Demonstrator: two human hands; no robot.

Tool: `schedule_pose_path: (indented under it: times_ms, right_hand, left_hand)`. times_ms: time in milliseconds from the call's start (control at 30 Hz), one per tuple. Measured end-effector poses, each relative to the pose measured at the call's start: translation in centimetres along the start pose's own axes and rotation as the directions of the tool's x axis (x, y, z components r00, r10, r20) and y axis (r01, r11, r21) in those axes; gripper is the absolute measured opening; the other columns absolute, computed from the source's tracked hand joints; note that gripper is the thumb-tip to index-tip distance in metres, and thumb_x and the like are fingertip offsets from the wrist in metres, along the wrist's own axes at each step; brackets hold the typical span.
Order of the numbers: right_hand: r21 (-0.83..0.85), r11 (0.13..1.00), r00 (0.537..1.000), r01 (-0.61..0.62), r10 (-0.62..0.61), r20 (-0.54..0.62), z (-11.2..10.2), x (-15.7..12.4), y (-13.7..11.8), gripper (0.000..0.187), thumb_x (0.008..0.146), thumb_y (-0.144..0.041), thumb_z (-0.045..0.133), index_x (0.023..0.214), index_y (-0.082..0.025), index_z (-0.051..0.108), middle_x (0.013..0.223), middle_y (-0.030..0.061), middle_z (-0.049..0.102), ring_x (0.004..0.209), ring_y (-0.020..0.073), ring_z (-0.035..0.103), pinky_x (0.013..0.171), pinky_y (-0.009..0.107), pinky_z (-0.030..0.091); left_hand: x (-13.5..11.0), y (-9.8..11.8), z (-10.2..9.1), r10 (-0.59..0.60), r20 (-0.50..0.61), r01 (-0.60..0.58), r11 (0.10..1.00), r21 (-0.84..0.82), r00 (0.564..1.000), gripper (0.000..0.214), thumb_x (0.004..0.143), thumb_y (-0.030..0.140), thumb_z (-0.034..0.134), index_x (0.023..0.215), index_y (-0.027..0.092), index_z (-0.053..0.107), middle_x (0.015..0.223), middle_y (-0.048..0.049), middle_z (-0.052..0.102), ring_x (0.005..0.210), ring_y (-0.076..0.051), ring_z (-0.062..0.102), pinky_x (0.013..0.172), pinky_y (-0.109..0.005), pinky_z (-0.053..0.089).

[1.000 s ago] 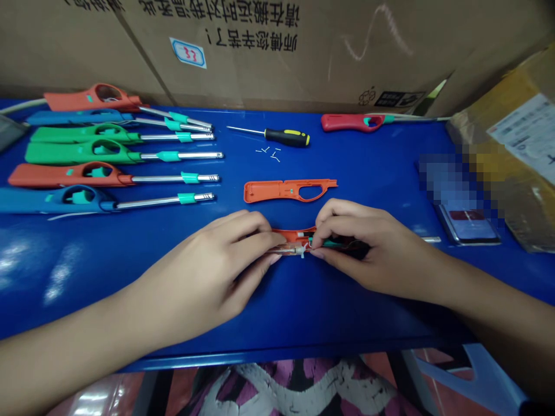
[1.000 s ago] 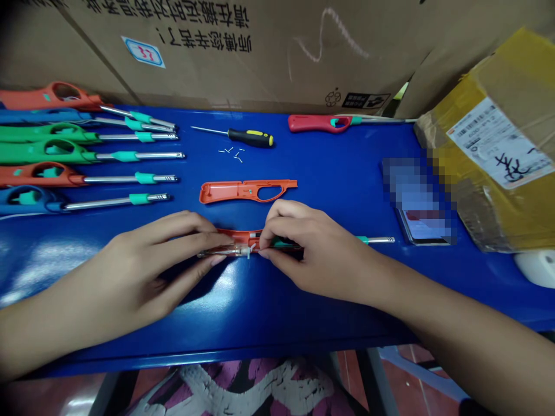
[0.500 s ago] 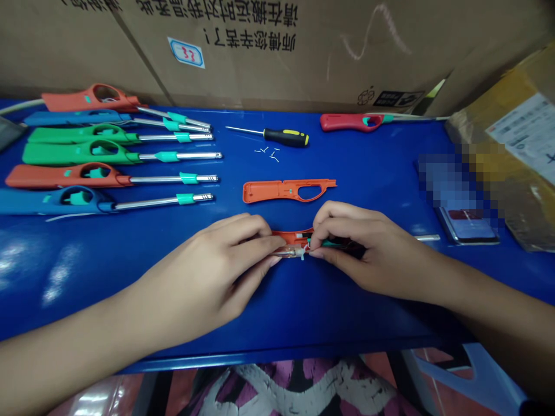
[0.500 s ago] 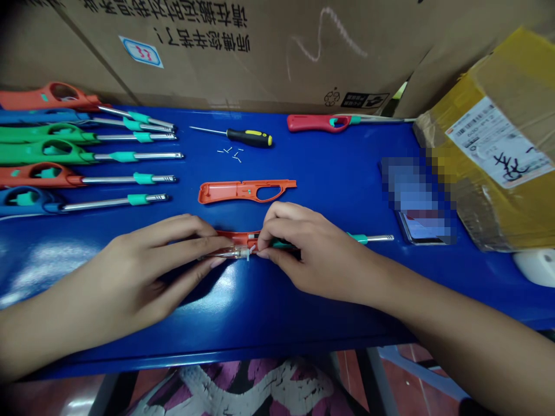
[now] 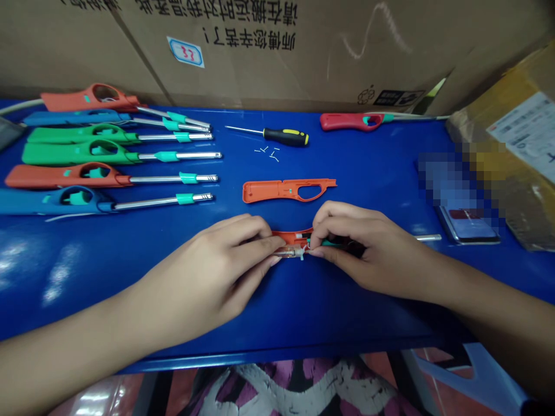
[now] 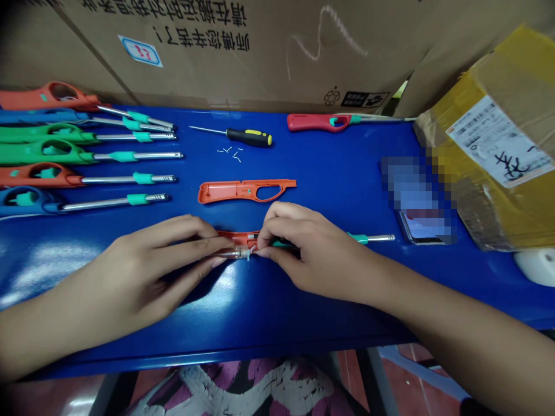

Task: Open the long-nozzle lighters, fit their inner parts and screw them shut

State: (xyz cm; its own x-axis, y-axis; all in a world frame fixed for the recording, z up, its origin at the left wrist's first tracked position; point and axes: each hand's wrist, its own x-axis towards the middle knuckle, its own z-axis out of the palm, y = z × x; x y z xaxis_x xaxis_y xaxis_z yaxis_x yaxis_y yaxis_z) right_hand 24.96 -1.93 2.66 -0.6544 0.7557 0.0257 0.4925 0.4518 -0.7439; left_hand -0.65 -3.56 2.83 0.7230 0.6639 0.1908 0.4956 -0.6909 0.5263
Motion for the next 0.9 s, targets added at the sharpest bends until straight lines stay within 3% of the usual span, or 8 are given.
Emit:
schedule_pose_path:
  times_ms: [900]
  right_hand:
    - [-0.001, 1.000, 1.000, 0.009, -0.009, -0.030, 0.15, 0.05, 0.19, 0.010, 0.094, -0.014, 0.060, 0.090, -0.019, 0.067, 0.094, 0.0021, 0.063, 0.089, 0.0134, 0.061, 0.077, 0.027, 0.046]
  left_hand:
    - [0.03, -0.23, 0.10, -0.021, 0.012, 0.021, 0.999, -0.043, 1.000, 0.026, 0.101, 0.016, 0.053, 0.121, 0.016, 0.069, 0.106, -0.0058, 0.066, 0.095, -0.015, 0.062, 0.083, -0.028, 0.052]
